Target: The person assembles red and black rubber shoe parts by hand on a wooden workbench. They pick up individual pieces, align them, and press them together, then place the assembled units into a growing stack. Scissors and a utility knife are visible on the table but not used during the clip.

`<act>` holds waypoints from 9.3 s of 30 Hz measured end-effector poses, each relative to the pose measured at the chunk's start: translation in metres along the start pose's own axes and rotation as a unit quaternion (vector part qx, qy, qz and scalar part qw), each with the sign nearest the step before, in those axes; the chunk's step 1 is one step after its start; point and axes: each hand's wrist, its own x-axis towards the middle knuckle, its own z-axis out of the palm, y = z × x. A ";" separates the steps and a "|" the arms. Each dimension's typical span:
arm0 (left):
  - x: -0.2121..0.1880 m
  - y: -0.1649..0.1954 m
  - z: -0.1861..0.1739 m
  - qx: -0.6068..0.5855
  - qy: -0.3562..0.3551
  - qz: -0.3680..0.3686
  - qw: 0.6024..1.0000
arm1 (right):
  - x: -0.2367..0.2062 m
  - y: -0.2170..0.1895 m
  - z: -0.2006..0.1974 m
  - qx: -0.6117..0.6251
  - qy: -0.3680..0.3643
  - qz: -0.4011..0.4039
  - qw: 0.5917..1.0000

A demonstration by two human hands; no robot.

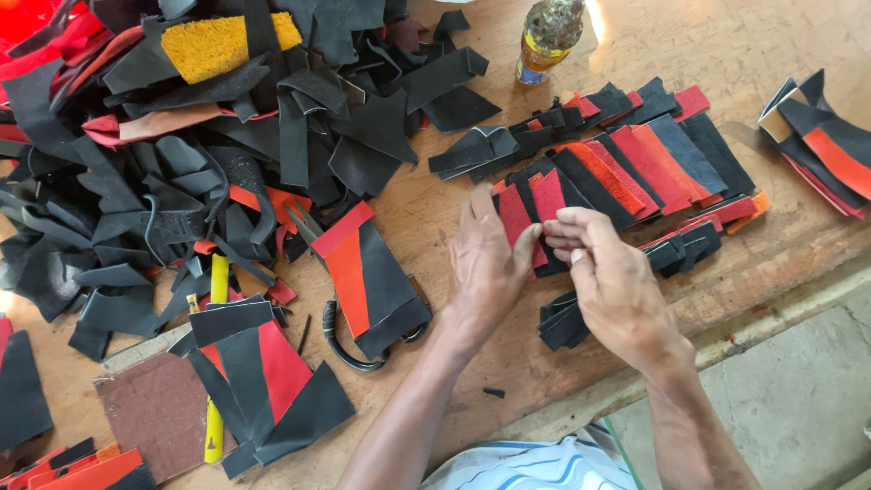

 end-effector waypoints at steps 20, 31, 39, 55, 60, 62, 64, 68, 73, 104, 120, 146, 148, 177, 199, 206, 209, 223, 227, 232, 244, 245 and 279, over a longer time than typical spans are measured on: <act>-0.050 -0.035 -0.138 0.172 0.124 -0.154 0.965 | 0.007 -0.005 0.008 -0.109 0.000 -0.015 0.994; -0.053 -0.040 -0.141 0.223 0.124 -0.180 0.950 | 0.006 -0.011 0.008 -0.113 0.000 -0.005 0.994; -0.049 -0.038 -0.140 0.086 0.144 -0.197 0.966 | 0.005 -0.011 0.006 -0.090 -0.007 -0.014 0.996; 0.003 -0.001 -0.108 -0.060 0.053 -0.003 0.997 | 0.006 -0.004 -0.003 -0.019 -0.011 -0.014 1.000; 0.010 0.006 -0.021 -0.007 -0.007 0.012 1.000 | 0.007 0.000 -0.006 -0.090 -0.019 -0.013 0.996; 0.015 0.003 -0.008 0.036 -0.031 -0.027 0.998 | 0.007 0.004 -0.004 -0.083 -0.018 -0.048 0.995; 0.023 0.002 0.000 0.068 -0.073 -0.074 0.992 | 0.010 0.008 -0.004 -0.080 -0.013 -0.084 0.993; 0.032 0.009 0.002 0.108 -0.091 -0.109 0.984 | 0.009 0.011 -0.007 -0.072 -0.038 -0.051 0.995; 0.033 0.013 -0.029 -0.013 -0.164 -0.237 0.958 | 0.010 0.004 -0.007 -0.087 -0.041 -0.053 0.994; 0.026 -0.022 -0.059 0.051 0.020 0.051 0.997 | 0.030 -0.013 0.004 -0.150 0.020 -0.145 0.978; 0.089 -0.040 -0.041 -0.012 -0.012 -0.024 1.000 | 0.079 0.008 0.024 -0.237 -0.028 -0.192 0.952; 0.071 -0.017 -0.110 -0.051 -0.099 -0.066 0.992 | 0.081 0.013 0.025 -0.261 -0.020 -0.248 0.933; 0.070 -0.021 -0.118 -0.001 -0.106 -0.027 0.994 | 0.082 0.010 0.026 -0.247 -0.025 -0.247 0.937; -0.079 0.028 0.000 -0.022 -0.199 0.125 0.972 | -0.027 0.005 -0.046 -0.097 -0.055 0.118 0.987; -0.104 0.016 -0.071 -0.099 -0.122 -0.148 0.976 | -0.035 0.007 -0.030 -0.164 -0.011 -0.033 0.986; -0.115 0.004 -0.077 -0.285 -0.056 -0.192 0.938 | -0.044 0.002 -0.030 -0.155 0.039 -0.035 0.986; -0.121 0.001 -0.073 -0.266 -0.020 -0.208 0.941 | -0.046 0.002 -0.028 -0.142 0.054 -0.010 0.988; -0.145 -0.004 -0.047 -0.483 0.038 -0.256 0.836 | -0.049 -0.013 0.014 -0.133 -0.080 -0.085 0.984; -0.155 0.001 -0.048 -0.541 0.015 -0.287 0.790 | -0.048 -0.017 0.030 -0.062 -0.124 -0.074 0.988; -0.161 -0.004 -0.061 -0.172 -0.055 -0.178 0.967 | -0.039 -0.017 0.027 -0.101 -0.130 -0.134 0.977; -0.152 -0.018 -0.073 0.080 0.036 0.001 0.996 | -0.036 -0.019 0.039 -0.119 -0.129 -0.014 0.984; -0.152 -0.018 -0.072 0.079 0.041 0.002 0.996 | -0.035 -0.020 0.038 -0.115 -0.141 0.005 0.983; -0.128 -0.027 -0.078 0.067 0.016 0.048 0.996 | -0.103 0.030 0.070 -0.089 -0.123 -0.254 0.955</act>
